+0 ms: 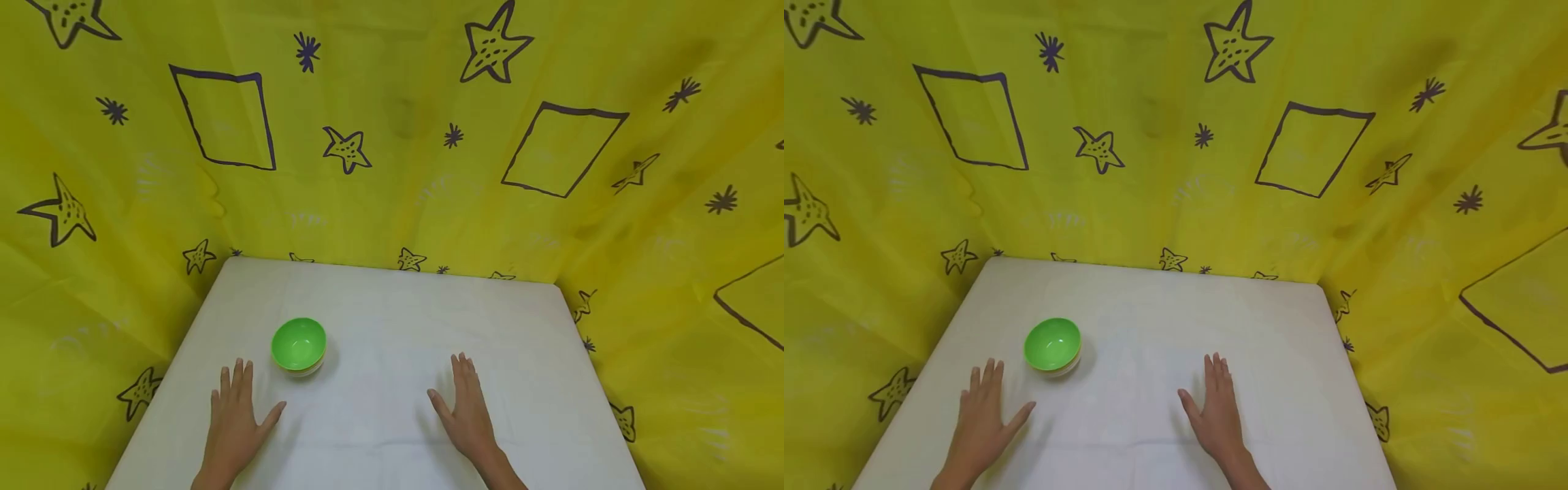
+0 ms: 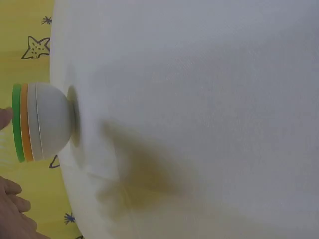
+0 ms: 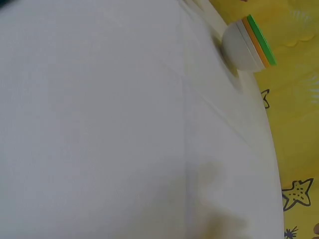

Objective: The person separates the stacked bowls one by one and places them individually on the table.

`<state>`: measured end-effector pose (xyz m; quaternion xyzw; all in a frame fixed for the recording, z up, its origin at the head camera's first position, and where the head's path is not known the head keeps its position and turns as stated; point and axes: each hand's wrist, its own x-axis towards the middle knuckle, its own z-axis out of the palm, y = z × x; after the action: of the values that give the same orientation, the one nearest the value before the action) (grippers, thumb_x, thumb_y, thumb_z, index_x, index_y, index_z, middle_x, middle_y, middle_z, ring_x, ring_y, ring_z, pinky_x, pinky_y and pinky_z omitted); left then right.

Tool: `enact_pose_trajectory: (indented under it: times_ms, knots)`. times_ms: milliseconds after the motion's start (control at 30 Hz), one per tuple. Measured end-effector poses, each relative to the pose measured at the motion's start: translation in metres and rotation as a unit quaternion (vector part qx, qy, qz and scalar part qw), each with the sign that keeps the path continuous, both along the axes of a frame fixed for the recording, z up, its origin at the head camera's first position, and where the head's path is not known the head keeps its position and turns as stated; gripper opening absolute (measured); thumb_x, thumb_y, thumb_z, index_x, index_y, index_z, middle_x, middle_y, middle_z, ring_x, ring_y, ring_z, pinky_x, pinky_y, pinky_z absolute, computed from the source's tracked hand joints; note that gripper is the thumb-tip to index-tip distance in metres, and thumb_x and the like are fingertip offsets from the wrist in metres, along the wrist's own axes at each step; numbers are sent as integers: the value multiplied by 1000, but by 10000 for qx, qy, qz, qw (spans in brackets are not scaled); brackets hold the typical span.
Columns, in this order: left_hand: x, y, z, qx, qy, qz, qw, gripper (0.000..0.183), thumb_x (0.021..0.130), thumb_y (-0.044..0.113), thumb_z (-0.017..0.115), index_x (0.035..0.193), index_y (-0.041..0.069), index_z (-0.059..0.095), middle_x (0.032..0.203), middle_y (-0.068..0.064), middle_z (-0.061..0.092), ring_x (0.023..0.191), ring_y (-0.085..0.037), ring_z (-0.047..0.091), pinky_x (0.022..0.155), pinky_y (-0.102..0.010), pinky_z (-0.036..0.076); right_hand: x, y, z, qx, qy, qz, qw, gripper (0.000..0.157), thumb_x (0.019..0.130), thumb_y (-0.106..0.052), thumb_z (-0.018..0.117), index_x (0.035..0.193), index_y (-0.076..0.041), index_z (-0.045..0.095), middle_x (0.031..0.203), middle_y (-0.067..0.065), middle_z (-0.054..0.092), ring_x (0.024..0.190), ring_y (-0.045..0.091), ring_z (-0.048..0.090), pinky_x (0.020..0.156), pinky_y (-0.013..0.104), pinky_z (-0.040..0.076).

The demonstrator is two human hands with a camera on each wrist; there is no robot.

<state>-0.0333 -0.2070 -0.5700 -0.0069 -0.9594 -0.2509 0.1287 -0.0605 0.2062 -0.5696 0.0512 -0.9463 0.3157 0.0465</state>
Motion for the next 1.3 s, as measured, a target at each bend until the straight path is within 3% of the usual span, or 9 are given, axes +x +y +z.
enact_pose_trajectory:
  times_ms: [333, 600, 933, 1100, 1300]
  knots:
    - [-8, 4, -4, 391, -112, 24, 9992, 102, 88, 31, 84, 156, -17, 25, 161, -41, 25, 150, -61, 15, 115, -79, 18, -11, -23, 1, -519, 48, 94, 9986, 82, 106, -41, 65, 163, 3, 27, 168, 25, 28, 154, 46, 27, 120, 66, 28]
    - [-13, 10, -15, 1073, -308, 79, 9937, 108, 85, 30, 89, 158, -14, 23, 161, -39, 27, 151, -59, 16, 121, -71, 17, -25, -54, 3, -970, -240, 288, 9946, 80, 107, -47, 61, 161, 4, 32, 166, 22, 36, 151, 42, 35, 120, 61, 32]
    - [-21, 19, -24, 1433, -500, 149, 9883, 114, 84, 31, 90, 161, -12, 17, 163, -40, 23, 152, -58, 17, 115, -73, 27, -53, -86, 1, -1945, -838, 329, 9768, 77, 107, -49, 58, 158, 5, 39, 158, 27, 44, 144, 50, 43, 116, 64, 37]
    - [-25, 26, -32, 1563, -482, 327, 9860, 117, 82, 29, 91, 162, -11, 15, 161, -42, 24, 150, -59, 20, 116, -72, 26, -63, -100, 0, -2062, -892, 410, 9736, 73, 108, -46, 57, 156, 7, 42, 154, 30, 48, 137, 55, 48, 111, 66, 42]
    - [-27, 31, -37, 1727, -344, 431, 9834, 115, 83, 28, 90, 162, -11, 16, 160, -42, 26, 150, -59, 22, 116, -72, 27, -76, -118, 2, -1954, -751, 518, 9765, 70, 108, -45, 58, 153, 7, 47, 153, 25, 52, 137, 48, 52, 111, 61, 45]
